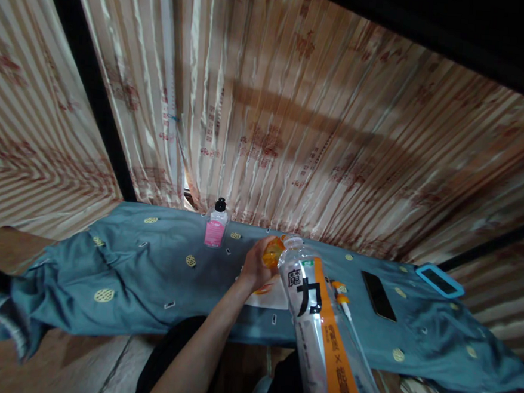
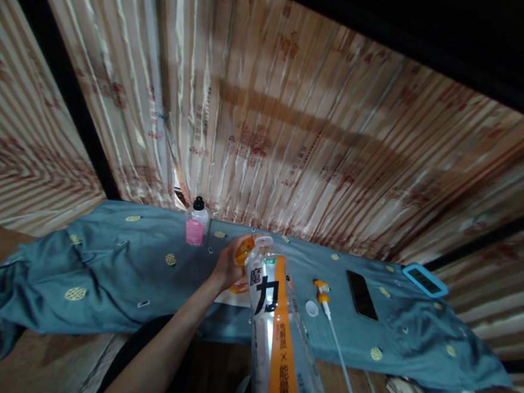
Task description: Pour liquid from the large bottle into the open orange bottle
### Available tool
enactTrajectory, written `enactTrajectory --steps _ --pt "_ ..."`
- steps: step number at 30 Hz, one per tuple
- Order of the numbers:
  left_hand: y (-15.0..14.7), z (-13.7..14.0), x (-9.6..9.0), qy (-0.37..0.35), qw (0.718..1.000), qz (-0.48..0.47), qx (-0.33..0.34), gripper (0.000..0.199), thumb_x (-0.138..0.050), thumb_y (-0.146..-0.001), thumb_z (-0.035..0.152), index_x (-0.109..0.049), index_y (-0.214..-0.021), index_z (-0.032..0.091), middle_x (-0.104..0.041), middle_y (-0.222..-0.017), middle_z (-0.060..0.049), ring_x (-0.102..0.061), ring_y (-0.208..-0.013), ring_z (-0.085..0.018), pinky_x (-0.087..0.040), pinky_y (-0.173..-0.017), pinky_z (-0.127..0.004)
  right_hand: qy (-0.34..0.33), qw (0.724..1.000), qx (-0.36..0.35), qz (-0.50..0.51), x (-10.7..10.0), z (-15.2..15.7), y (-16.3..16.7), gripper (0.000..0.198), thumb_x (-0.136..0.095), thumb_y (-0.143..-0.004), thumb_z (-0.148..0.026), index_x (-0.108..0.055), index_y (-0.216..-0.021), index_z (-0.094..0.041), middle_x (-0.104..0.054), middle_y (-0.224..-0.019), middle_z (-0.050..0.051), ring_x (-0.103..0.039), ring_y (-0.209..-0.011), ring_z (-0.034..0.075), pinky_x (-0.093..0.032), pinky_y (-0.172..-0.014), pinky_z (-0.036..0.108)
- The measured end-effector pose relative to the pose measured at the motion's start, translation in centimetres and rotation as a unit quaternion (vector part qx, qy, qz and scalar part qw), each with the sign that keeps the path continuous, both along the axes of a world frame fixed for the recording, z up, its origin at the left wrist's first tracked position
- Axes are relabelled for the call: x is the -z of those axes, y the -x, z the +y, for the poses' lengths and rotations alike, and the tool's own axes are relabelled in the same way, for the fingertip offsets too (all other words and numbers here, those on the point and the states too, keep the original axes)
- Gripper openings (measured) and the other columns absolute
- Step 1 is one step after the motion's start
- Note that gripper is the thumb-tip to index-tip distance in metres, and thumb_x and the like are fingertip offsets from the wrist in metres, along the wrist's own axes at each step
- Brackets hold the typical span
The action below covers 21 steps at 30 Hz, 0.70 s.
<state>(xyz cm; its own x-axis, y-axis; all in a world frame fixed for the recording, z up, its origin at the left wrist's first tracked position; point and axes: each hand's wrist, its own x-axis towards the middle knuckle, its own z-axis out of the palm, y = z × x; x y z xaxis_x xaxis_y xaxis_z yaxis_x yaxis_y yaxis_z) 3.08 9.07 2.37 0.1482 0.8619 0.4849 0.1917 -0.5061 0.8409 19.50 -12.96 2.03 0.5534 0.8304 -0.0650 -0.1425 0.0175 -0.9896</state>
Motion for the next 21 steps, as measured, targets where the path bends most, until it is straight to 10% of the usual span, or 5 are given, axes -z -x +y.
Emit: enactTrajectory --steps 21 --pt "0.0 0.1 0.3 -0.009 1.000 0.002 -0.006 0.058 -0.070 -0.060 0.017 -0.053 -0.115 0.020 -0.066 -0.110 -0.008 -0.064 -0.101 -0.024 -0.052 -0.089 -0.037 0.032 0.999 -0.001 0.013 0.6 4.7 -3.9 0.029 -0.062 -0.085 -0.040 -0.061 -0.107 -0.021 -0.068 -0.085 0.001 -0.065 -0.065 0.015 -0.055 -0.050 0.028"
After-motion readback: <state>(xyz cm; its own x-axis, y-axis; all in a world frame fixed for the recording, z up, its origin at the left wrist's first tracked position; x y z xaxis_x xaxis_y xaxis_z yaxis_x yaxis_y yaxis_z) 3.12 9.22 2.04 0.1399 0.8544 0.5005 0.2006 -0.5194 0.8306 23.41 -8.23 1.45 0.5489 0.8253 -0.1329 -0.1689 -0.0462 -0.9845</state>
